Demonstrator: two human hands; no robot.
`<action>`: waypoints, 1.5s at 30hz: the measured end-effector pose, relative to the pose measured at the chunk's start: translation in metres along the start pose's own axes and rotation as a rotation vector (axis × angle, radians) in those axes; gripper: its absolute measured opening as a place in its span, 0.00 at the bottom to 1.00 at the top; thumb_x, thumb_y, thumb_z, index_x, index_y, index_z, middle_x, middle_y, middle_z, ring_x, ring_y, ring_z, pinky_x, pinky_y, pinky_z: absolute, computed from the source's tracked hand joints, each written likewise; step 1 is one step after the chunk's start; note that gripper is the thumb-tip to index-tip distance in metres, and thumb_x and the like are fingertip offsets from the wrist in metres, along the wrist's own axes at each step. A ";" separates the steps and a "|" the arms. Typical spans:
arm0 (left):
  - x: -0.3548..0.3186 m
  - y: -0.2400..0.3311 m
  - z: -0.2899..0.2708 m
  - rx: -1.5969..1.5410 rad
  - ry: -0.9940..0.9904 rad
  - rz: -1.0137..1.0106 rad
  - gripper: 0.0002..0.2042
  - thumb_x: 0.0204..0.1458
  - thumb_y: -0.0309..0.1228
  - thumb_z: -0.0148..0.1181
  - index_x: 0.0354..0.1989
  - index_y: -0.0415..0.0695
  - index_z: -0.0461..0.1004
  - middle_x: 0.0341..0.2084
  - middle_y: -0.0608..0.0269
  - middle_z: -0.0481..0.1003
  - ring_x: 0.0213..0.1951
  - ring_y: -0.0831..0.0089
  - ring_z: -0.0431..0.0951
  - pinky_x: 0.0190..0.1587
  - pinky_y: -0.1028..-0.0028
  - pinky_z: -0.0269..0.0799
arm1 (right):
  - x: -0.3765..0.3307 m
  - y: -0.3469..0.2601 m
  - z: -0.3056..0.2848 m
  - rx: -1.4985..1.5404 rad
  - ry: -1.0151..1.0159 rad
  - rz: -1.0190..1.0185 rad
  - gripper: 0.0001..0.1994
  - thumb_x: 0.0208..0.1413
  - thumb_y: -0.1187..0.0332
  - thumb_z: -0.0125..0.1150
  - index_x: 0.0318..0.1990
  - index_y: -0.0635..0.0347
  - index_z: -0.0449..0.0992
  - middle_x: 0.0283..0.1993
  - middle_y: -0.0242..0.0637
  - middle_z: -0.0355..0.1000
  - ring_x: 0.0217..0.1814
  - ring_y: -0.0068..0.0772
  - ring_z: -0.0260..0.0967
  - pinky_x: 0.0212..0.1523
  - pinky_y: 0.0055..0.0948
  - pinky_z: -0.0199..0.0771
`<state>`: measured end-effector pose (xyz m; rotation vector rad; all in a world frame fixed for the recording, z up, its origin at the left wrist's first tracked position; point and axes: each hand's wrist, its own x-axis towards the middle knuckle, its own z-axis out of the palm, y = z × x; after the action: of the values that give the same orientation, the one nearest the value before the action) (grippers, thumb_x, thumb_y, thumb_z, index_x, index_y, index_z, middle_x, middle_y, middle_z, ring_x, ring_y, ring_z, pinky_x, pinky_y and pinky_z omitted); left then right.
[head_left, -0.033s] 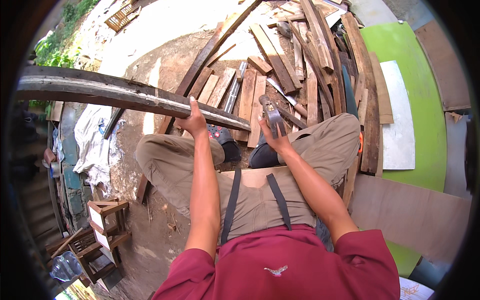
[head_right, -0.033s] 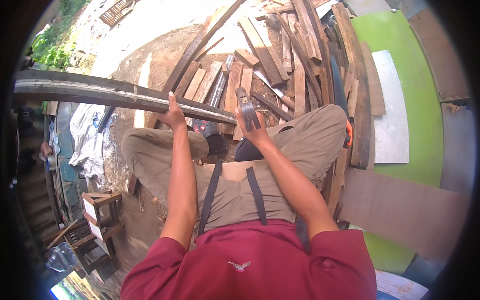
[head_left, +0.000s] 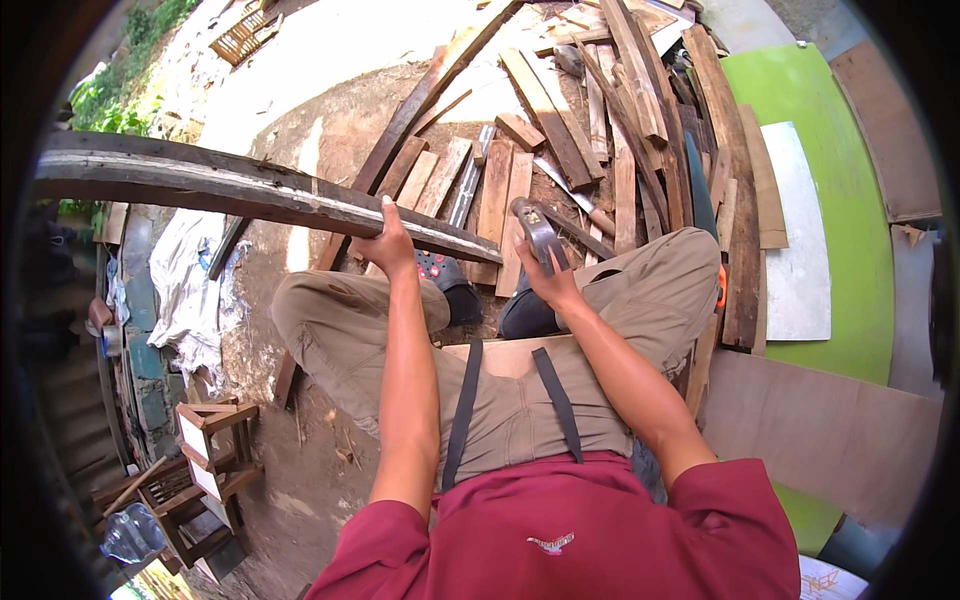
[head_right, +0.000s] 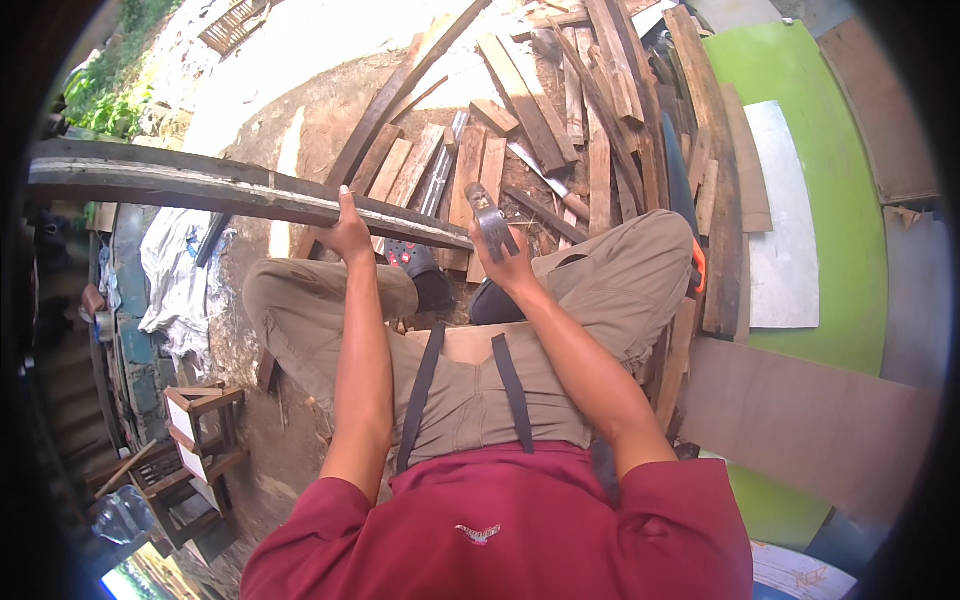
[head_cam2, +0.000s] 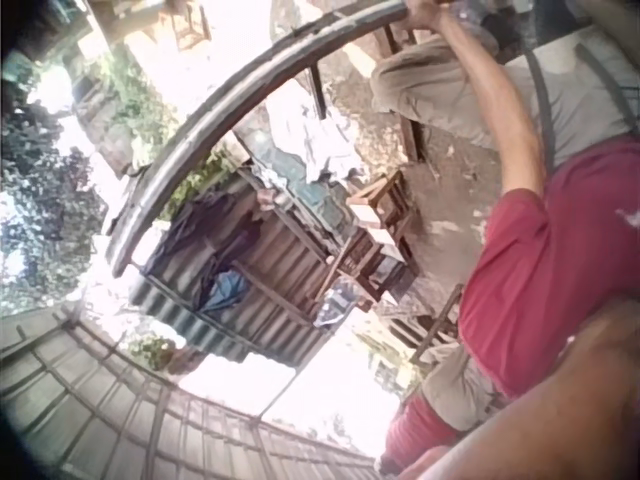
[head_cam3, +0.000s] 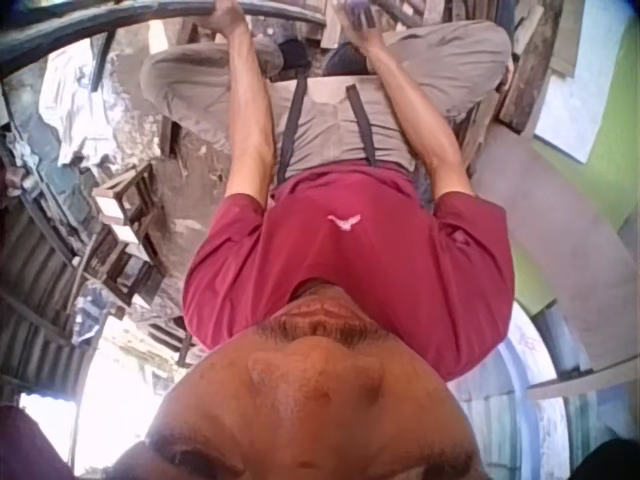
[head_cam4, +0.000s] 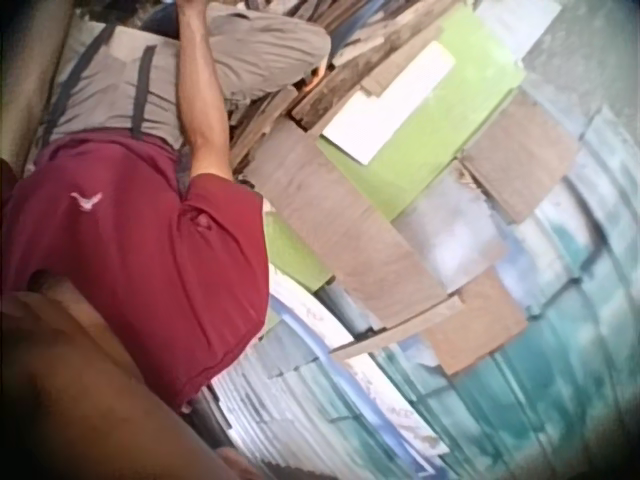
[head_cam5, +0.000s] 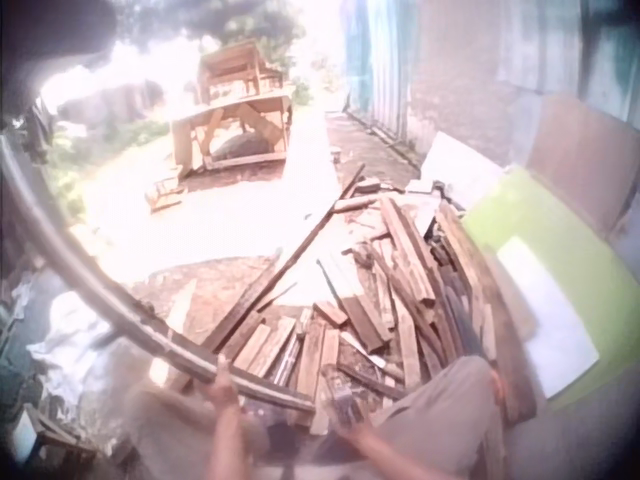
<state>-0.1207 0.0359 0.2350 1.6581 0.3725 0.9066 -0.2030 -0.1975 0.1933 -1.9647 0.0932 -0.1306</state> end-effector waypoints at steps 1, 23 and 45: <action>-0.003 0.005 0.001 -0.001 -0.008 -0.015 0.16 0.52 0.26 0.66 0.45 0.27 0.74 0.36 0.51 0.79 0.36 0.67 0.80 0.42 0.69 0.74 | -0.003 -0.006 0.001 -0.085 -0.034 0.078 0.19 0.61 0.54 0.64 0.36 0.66 0.78 0.23 0.46 0.74 0.27 0.44 0.76 0.31 0.39 0.71; 0.027 -0.014 0.042 0.104 0.143 -0.012 0.31 0.48 0.17 0.57 0.63 0.25 0.55 0.53 0.42 0.69 0.51 0.60 0.73 0.59 0.67 0.66 | 0.069 0.078 0.022 -0.431 -0.526 0.272 0.17 0.51 0.56 0.63 0.42 0.59 0.82 0.37 0.61 0.77 0.43 0.62 0.77 0.44 0.51 0.77; 0.078 -0.077 0.042 0.086 0.378 -0.334 0.28 0.43 0.15 0.56 0.58 0.22 0.63 0.52 0.43 0.72 0.50 0.62 0.75 0.59 0.70 0.66 | 0.085 0.164 0.063 -0.232 -0.489 0.208 0.06 0.50 0.69 0.66 0.34 0.61 0.79 0.28 0.49 0.76 0.31 0.50 0.77 0.33 0.38 0.75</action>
<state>-0.0225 0.0822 0.1898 1.4385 0.9290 0.9555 -0.1110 -0.2136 0.0222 -2.1482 -0.0094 0.5163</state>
